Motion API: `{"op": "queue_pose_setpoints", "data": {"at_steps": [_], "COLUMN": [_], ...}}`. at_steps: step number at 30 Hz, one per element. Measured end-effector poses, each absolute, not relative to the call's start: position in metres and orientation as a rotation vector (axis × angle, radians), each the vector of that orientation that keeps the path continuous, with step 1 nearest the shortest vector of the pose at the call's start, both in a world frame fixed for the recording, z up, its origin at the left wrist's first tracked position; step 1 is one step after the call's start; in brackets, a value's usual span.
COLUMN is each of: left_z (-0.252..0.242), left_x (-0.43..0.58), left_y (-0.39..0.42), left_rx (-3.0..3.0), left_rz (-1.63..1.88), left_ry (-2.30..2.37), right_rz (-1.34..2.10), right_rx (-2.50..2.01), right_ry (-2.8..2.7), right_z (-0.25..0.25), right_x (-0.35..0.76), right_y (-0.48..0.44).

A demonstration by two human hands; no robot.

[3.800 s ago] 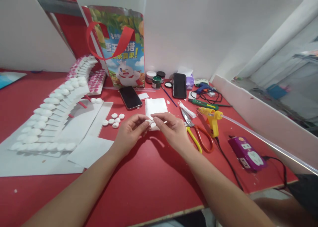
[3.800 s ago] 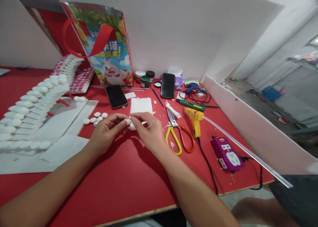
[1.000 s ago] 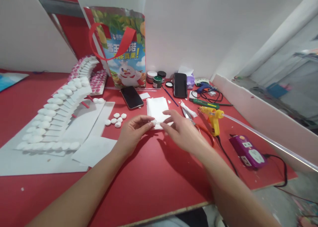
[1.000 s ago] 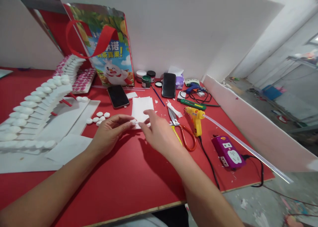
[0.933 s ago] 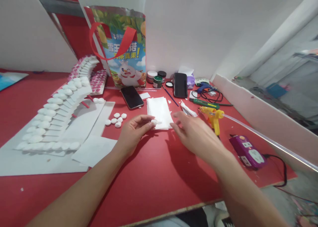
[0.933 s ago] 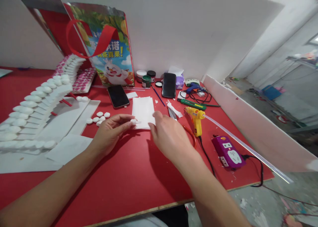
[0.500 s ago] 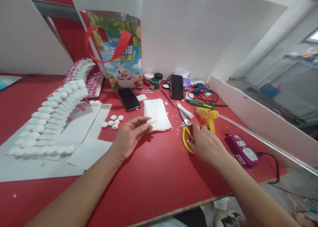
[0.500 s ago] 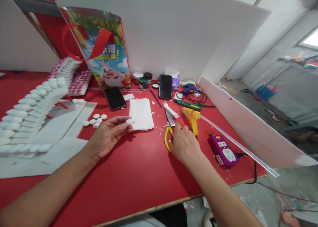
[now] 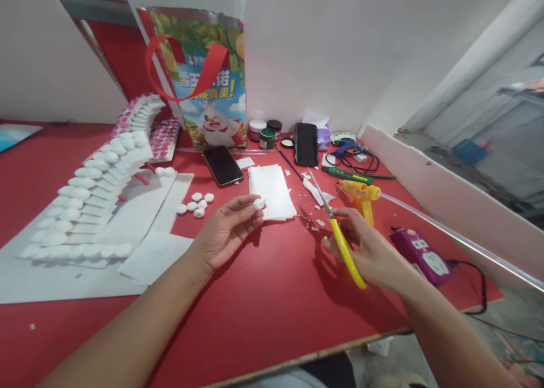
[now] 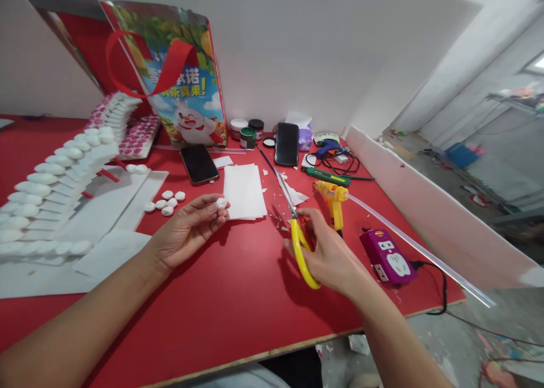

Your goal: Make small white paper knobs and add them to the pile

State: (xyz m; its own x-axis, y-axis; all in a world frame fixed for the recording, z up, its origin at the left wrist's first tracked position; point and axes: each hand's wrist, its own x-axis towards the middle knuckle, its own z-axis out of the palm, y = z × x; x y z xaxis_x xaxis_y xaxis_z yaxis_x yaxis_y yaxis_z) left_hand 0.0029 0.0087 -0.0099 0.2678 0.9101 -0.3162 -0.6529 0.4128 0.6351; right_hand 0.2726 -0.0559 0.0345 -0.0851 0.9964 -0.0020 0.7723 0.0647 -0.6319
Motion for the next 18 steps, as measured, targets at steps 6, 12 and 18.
{"op": "queue_pose_setpoints", "data": {"at_steps": [6,12,18], "left_z": [-0.001,-0.006,-0.007], "left_x": [0.007,0.009,0.011], "left_y": [0.004,0.001,-0.002], "left_rx": [0.364,0.436,0.538], "left_rz": [1.060,1.084,1.081], "left_ry": [0.761,0.700,0.670], "right_rz": [0.704,0.575,0.529], "right_rx": [-1.709,-1.708,-1.692], "right_ry": [-1.991,-2.152,-2.191], "right_z": [0.043,0.039,0.034], "right_x": [0.243,0.217,0.211], "right_y": [-0.071,-0.071,-0.066]}}
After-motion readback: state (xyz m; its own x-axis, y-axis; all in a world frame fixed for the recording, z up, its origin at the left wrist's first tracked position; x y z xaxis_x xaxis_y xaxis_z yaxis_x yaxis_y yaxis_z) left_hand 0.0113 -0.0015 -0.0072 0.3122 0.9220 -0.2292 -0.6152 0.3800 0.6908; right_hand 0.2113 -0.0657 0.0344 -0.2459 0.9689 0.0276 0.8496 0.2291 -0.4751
